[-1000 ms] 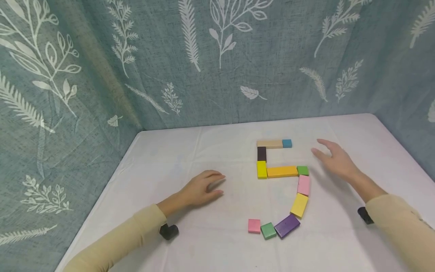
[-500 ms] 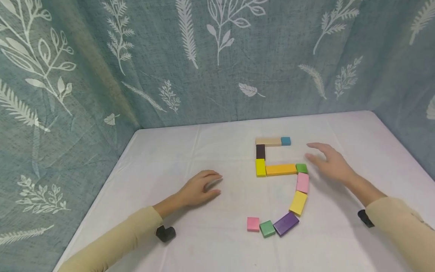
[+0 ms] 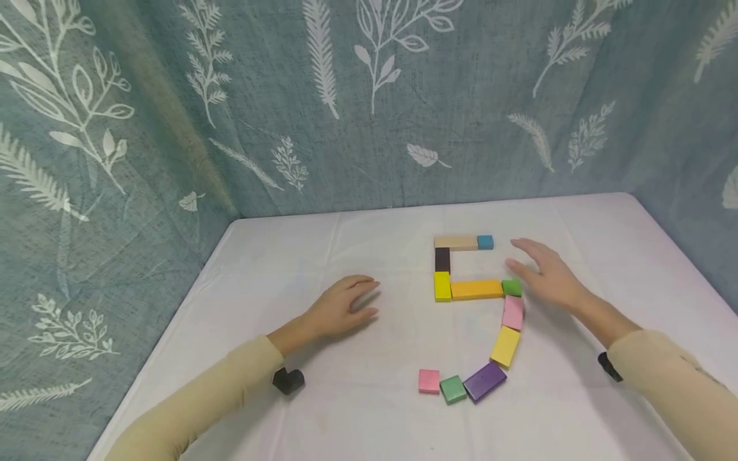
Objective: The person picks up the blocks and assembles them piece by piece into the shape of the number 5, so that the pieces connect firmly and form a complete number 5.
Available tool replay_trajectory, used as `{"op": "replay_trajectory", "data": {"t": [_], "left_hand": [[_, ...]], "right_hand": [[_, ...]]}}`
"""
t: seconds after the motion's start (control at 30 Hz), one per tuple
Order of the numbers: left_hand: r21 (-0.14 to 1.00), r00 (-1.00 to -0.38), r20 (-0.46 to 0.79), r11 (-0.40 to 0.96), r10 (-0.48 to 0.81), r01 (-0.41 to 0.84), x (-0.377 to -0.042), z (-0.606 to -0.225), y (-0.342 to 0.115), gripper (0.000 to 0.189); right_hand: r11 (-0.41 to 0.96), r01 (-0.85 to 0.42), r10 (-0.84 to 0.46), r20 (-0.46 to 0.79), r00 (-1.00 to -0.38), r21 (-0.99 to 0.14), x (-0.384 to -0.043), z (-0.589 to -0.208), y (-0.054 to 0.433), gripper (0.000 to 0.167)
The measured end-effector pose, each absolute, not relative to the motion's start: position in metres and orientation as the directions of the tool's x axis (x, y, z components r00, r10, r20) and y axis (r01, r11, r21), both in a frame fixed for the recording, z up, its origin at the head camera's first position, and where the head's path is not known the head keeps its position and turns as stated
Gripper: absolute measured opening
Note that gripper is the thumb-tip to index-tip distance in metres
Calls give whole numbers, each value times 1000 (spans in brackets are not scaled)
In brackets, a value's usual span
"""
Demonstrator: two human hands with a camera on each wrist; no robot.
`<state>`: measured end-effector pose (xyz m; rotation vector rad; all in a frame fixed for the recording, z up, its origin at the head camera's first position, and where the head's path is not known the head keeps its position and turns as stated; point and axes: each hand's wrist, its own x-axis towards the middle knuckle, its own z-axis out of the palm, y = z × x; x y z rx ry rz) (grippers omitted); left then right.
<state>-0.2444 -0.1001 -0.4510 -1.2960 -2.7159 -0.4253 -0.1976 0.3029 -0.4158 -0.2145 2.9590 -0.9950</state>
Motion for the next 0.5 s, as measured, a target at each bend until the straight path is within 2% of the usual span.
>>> {"op": "replay_trajectory", "data": {"t": [0.23, 0.5], "left_hand": [[88, -682, 156, 677, 715, 730, -270, -452, -112, 55], [-2, -765, 65, 766, 641, 643, -296, -436, -111, 62]], "right_hand": [[868, -196, -155, 125, -980, -456, -212, -420, 310, 68], [956, -153, -111, 174, -978, -249, -231, -417, 319, 64]]}}
